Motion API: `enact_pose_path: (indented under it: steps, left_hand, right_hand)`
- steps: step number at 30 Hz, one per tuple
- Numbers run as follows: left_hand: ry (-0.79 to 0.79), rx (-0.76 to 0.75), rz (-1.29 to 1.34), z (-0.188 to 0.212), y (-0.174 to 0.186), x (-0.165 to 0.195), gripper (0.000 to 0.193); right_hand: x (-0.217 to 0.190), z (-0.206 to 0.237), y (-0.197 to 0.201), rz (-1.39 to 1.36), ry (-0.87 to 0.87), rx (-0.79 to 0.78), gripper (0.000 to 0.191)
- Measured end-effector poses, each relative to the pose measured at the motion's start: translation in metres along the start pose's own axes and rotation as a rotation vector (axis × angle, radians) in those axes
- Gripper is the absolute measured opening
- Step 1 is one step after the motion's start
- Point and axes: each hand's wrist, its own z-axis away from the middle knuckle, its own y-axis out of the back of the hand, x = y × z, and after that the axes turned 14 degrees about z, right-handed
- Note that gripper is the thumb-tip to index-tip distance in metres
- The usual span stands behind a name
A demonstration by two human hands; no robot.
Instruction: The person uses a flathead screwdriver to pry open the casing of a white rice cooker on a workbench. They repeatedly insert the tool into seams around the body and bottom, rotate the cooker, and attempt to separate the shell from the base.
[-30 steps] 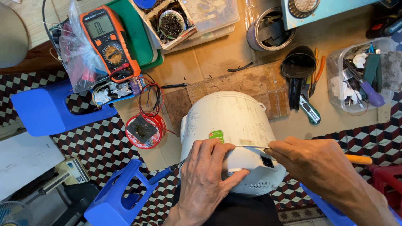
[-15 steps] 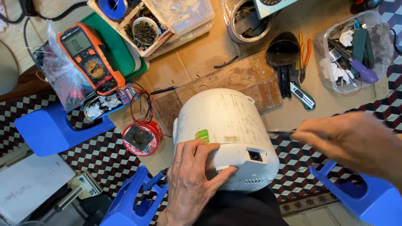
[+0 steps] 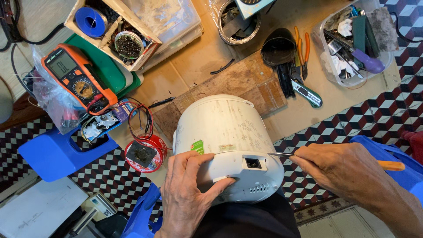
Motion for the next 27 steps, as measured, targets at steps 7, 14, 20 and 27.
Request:
enact_pose_path:
  steps: [7, 14, 20, 27]
  left_hand:
    - [0.144, -0.173, 0.352, -0.003, 0.034, -0.013, 0.034]
    - [0.302, -0.203, 0.509, 0.02, 0.063, -0.021, 0.058]
    - [0.322, -0.159, 0.609, 0.059, 0.081, -0.026, 0.061]
    - [0.112, -0.032, 0.551, 0.105, 0.087, -0.026, 0.049]
  right_hand:
    - [0.002, 0.006, 0.001, 0.009, 0.019, 0.005, 0.025]
    - [-0.033, 0.036, 0.032, 0.248, 0.041, -0.037, 0.03]
    - [-0.066, 0.067, 0.03, 0.211, 0.064, 0.052, 0.034]
    - [-0.091, 0.093, -0.009, 0.096, 0.039, 0.262, 0.038]
